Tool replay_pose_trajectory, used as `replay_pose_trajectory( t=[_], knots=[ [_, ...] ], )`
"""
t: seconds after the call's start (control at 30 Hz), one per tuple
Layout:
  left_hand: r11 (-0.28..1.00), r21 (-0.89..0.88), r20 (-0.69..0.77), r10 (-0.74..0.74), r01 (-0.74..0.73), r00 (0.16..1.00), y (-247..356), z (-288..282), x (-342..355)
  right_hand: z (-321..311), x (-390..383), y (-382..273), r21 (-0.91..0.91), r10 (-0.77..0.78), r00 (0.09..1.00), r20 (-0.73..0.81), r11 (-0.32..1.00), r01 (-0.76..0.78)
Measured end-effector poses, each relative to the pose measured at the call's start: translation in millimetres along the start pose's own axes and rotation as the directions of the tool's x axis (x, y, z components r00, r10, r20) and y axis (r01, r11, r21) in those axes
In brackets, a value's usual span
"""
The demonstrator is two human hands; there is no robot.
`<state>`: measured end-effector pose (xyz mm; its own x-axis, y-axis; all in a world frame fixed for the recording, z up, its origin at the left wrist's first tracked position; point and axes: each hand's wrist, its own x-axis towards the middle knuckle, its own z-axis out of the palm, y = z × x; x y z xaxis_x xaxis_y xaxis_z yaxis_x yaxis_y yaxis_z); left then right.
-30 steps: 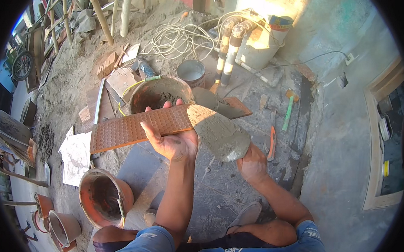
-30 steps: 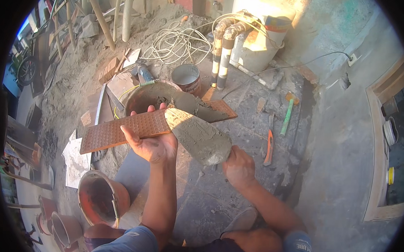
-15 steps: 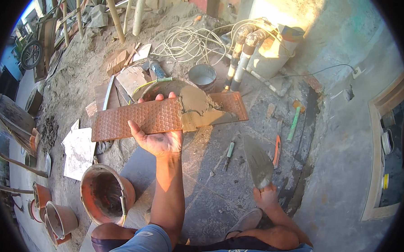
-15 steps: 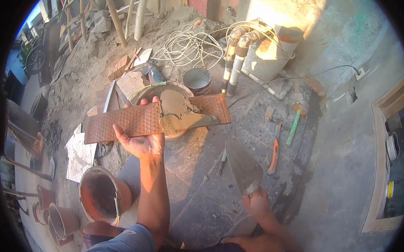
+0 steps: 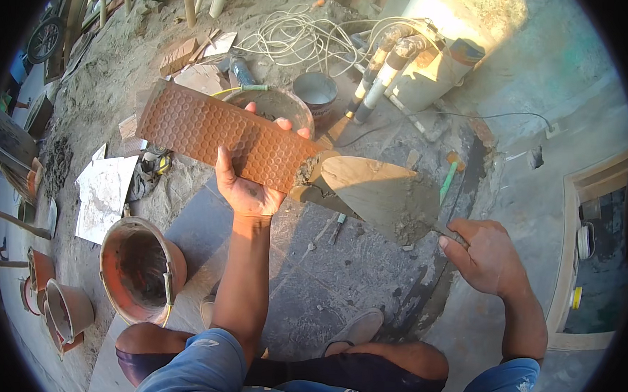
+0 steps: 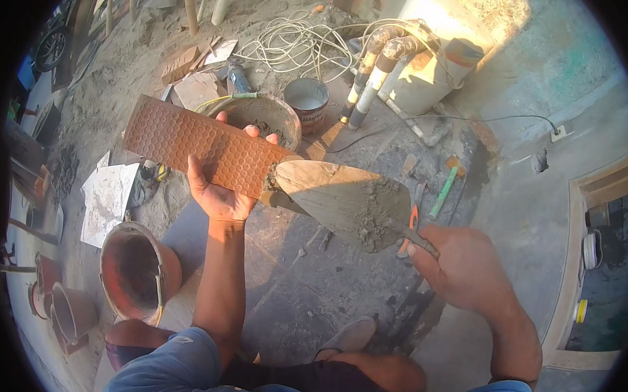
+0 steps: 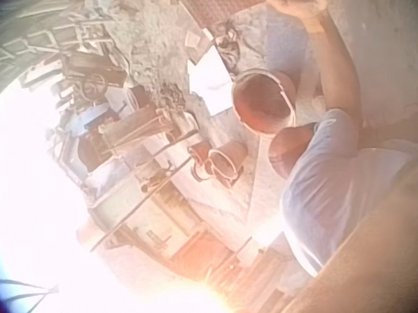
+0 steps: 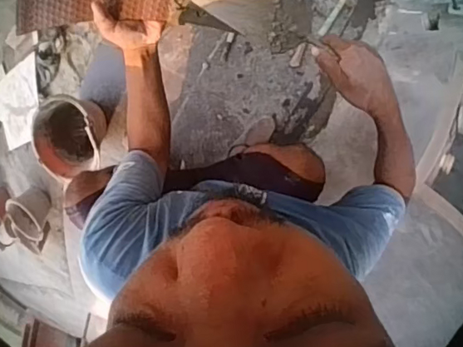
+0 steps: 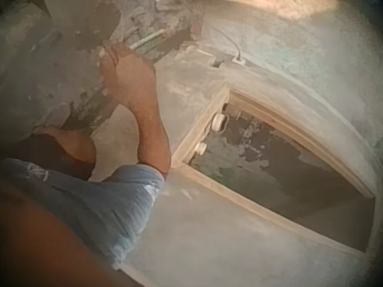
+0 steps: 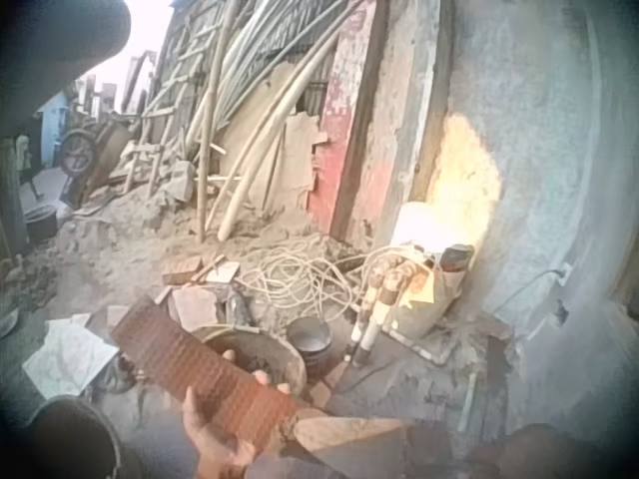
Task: Applying mortar to the back of decorative tiles and fixing them to a wall corner.
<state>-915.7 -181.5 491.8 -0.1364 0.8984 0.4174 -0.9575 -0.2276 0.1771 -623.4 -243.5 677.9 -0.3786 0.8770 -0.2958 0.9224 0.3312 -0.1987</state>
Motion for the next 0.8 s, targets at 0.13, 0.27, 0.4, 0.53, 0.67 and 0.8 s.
replay_pose_trajectory(
  t=[0.13, 0.27, 0.4, 0.53, 0.67, 0.8],
  knots=[
    [1.0, 0.003, -0.029, 0.008, -0.008, 1.0, -8, 6, -5, -2, 24, -1, -0.208, 0.079, 0.988, 0.135, 0.977, -0.05],
    [0.996, -0.073, -0.011, -0.043, 0.042, 0.999, -15, 11, -9, 4, 25, 10, -0.238, 0.14, 0.977, 0.158, 0.966, -0.1],
    [0.987, -0.16, -0.115, -0.026, 0.008, 0.993, -24, 16, -8, -1, 27, 12, -0.311, 0.224, 0.949, 0.22, 0.939, -0.15],
    [0.994, -0.104, -0.112, -0.037, 0.025, 0.993, -33, 8, -10, 10, 22, 27, -0.323, 0.233, 0.951, 0.205, 0.933, -0.159],
    [0.988, -0.151, -0.108, -0.043, 0.026, 0.993, -40, 11, -9, 27, 15, 53, -0.225, 0.212, 0.954, 0.212, 0.96, -0.164],
    [0.98, -0.201, -0.189, -0.053, 0.015, 0.98, -42, 8, -9, 31, 6, 73, -0.018, 0.146, 0.962, 0.23, 0.989, -0.146]
  ],
)
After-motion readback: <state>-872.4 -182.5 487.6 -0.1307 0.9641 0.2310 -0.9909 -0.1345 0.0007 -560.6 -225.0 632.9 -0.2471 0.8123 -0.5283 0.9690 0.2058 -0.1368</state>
